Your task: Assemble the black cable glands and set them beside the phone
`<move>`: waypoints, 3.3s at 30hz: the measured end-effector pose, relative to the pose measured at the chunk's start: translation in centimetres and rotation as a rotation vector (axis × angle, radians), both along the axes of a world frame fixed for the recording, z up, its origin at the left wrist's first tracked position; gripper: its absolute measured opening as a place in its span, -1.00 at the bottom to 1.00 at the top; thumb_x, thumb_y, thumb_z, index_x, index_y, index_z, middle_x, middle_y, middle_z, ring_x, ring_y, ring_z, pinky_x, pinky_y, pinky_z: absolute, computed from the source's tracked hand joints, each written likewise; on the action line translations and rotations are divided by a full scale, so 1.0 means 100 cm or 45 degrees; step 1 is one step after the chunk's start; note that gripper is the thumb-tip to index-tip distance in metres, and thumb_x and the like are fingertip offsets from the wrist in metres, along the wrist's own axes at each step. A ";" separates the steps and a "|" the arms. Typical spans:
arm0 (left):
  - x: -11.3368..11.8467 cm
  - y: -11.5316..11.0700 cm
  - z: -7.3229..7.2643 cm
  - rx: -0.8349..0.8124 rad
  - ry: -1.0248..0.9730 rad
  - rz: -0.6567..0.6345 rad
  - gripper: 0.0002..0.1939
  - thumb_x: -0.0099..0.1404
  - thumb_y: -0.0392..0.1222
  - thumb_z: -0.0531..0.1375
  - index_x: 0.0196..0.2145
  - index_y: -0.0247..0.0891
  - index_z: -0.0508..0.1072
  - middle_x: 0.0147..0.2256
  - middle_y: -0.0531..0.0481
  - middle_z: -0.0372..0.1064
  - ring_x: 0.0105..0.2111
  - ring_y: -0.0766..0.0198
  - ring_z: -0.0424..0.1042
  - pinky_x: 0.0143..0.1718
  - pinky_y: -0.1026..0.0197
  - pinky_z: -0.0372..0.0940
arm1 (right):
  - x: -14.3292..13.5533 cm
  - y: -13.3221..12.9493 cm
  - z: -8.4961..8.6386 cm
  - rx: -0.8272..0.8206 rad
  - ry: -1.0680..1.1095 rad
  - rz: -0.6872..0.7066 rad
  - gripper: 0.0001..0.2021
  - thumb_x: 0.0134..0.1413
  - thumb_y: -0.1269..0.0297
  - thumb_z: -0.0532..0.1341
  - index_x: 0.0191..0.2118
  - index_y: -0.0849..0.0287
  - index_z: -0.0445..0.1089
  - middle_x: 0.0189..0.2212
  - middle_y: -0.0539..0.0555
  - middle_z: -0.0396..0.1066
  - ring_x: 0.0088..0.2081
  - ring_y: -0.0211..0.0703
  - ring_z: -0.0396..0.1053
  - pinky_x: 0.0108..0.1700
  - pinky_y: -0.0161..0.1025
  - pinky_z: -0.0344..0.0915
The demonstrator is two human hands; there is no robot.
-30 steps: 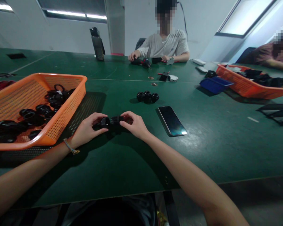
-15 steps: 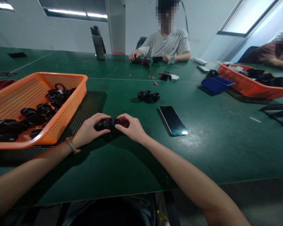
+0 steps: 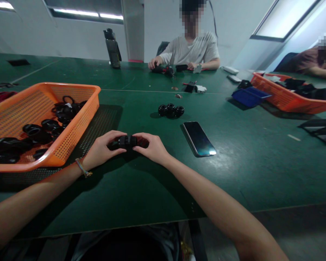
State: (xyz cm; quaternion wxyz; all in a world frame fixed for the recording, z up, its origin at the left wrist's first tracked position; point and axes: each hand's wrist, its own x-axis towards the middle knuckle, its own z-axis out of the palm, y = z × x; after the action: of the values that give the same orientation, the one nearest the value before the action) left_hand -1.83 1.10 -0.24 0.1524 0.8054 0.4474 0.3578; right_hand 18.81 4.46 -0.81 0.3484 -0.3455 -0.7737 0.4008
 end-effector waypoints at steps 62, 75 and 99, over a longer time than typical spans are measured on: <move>-0.002 0.001 0.001 -0.079 0.020 -0.065 -0.65 0.16 -0.21 0.24 -0.06 -0.21 0.39 -0.18 -0.03 0.31 -0.18 0.24 0.37 -0.13 0.15 0.33 | 0.000 -0.003 0.000 0.106 -0.047 -0.108 -0.74 -0.11 0.42 0.30 -0.20 0.20 0.45 -0.30 0.07 0.51 -0.31 -0.22 0.45 -0.24 -0.23 0.38; -0.002 0.001 0.001 -0.098 0.034 -0.041 -0.64 0.17 -0.17 0.23 -0.05 -0.18 0.39 -0.16 -0.04 0.32 -0.18 0.22 0.37 -0.14 0.13 0.34 | -0.001 -0.004 0.000 0.106 -0.055 -0.119 -0.77 -0.08 0.39 0.29 -0.21 0.19 0.47 -0.30 0.07 0.52 -0.30 -0.22 0.46 -0.25 -0.24 0.39; -0.003 0.002 -0.002 -0.259 -0.124 -0.100 -0.62 0.16 -0.13 0.23 -0.04 -0.17 0.39 -0.17 -0.05 0.29 -0.19 0.21 0.38 -0.18 0.12 0.37 | 0.002 -0.004 0.003 0.084 -0.049 -0.063 -0.74 -0.13 0.42 0.30 -0.21 0.18 0.43 -0.33 0.03 0.50 -0.32 -0.23 0.44 -0.22 -0.20 0.39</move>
State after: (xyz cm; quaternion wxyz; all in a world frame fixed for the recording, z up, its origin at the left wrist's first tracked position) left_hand -2.18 1.25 -0.40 0.2685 0.7844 0.4416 0.3429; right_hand 18.98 4.06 -0.51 0.3544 -0.3606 -0.7843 0.3596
